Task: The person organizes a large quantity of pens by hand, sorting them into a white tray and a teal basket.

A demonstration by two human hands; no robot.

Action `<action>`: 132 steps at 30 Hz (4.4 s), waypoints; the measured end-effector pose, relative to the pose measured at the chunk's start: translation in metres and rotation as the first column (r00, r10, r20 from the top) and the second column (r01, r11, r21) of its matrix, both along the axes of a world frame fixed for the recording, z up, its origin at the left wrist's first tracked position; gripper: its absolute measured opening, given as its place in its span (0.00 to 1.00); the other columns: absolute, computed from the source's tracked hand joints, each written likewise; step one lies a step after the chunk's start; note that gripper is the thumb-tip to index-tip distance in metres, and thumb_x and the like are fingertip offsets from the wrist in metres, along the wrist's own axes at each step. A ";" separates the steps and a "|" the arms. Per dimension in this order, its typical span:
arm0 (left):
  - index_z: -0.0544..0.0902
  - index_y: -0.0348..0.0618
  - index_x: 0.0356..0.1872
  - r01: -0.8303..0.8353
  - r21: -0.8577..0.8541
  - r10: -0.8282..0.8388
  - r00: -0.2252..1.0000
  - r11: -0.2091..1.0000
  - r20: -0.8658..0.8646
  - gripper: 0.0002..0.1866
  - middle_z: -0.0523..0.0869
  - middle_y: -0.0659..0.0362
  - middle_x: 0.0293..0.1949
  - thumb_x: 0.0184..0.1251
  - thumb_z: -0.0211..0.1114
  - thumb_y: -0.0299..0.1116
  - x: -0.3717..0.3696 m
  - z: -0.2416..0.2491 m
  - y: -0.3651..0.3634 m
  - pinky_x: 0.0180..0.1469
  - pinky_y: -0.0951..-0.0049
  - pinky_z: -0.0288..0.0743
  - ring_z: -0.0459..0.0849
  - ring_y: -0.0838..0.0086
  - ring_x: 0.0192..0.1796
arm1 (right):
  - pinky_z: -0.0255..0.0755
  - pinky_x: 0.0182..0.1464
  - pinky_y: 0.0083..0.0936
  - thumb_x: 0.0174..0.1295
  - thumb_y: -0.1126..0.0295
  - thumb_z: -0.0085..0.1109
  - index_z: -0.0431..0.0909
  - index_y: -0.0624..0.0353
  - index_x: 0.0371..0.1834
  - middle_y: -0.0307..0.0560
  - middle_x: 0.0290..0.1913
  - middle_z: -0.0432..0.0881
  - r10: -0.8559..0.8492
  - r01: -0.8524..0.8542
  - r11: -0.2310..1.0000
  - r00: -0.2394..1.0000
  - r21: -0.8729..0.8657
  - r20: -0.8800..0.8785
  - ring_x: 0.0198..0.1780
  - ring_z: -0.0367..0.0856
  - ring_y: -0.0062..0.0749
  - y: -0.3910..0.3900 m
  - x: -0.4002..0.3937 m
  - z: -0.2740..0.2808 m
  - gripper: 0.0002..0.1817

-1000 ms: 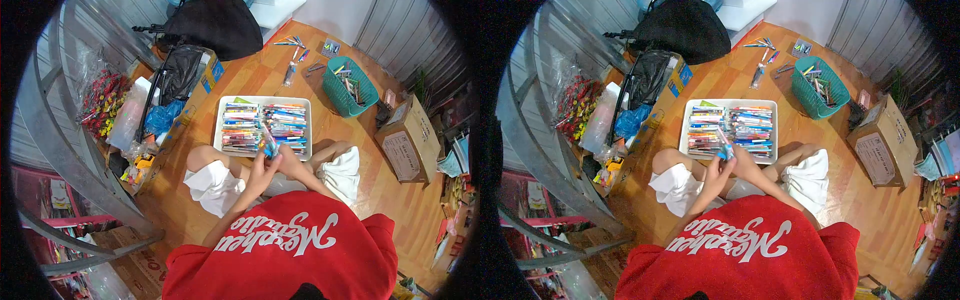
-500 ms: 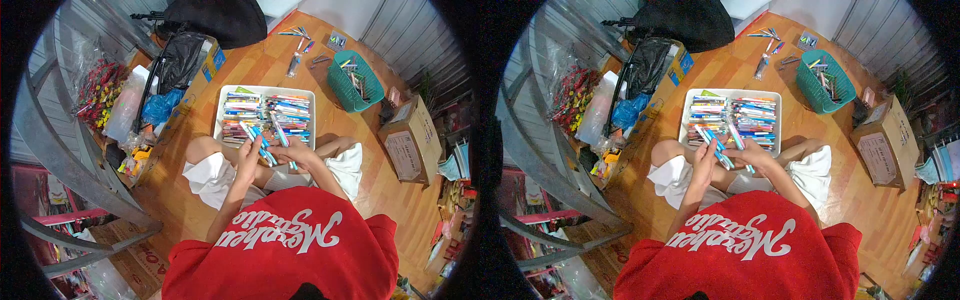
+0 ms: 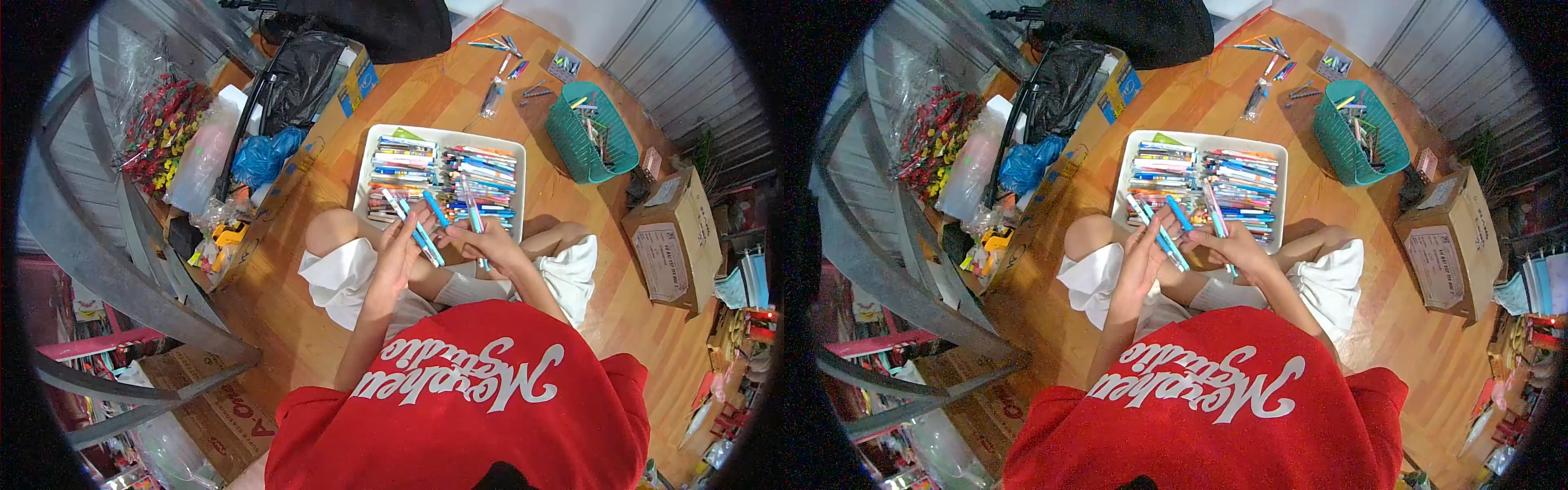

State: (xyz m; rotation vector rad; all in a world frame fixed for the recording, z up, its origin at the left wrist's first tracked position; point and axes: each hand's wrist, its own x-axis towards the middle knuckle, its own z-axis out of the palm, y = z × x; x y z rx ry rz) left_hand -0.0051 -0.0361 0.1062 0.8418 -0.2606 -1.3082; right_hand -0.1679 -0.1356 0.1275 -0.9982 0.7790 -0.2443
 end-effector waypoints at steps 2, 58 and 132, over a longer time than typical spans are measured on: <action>0.67 0.31 0.61 -0.024 -0.016 0.024 1.000 1.000 -0.001 0.23 0.72 0.45 0.61 0.72 0.54 0.38 0.009 -0.002 0.000 0.61 0.56 0.71 0.72 0.59 0.63 | 0.56 0.21 0.13 0.57 0.65 0.67 0.83 0.63 0.34 0.38 0.24 0.81 0.023 -0.030 0.995 0.997 -0.091 -0.080 0.18 0.63 0.11 -0.003 0.000 -0.005 0.11; 0.51 0.46 0.71 -0.280 -0.275 0.267 0.960 0.920 -0.086 0.30 0.53 0.48 0.72 0.75 0.41 0.48 0.112 -0.039 0.033 0.72 0.51 0.55 0.51 0.62 0.74 | 0.72 0.41 0.45 0.54 0.61 0.65 0.77 0.67 0.39 0.65 0.34 0.79 0.056 -0.377 0.408 0.920 -0.832 -0.389 0.39 0.78 0.60 -0.049 0.097 -0.116 0.19; 0.60 0.35 0.68 -0.154 0.190 -0.010 0.751 0.970 0.661 0.33 0.73 0.47 0.61 0.70 0.56 0.46 0.105 -0.048 -0.023 0.65 0.71 0.59 0.69 0.65 0.65 | 0.73 0.30 0.30 0.61 0.70 0.59 0.80 0.66 0.41 0.49 0.26 0.82 0.266 -0.272 0.699 0.957 -0.661 -0.112 0.25 0.80 0.35 -0.025 0.103 -0.089 0.10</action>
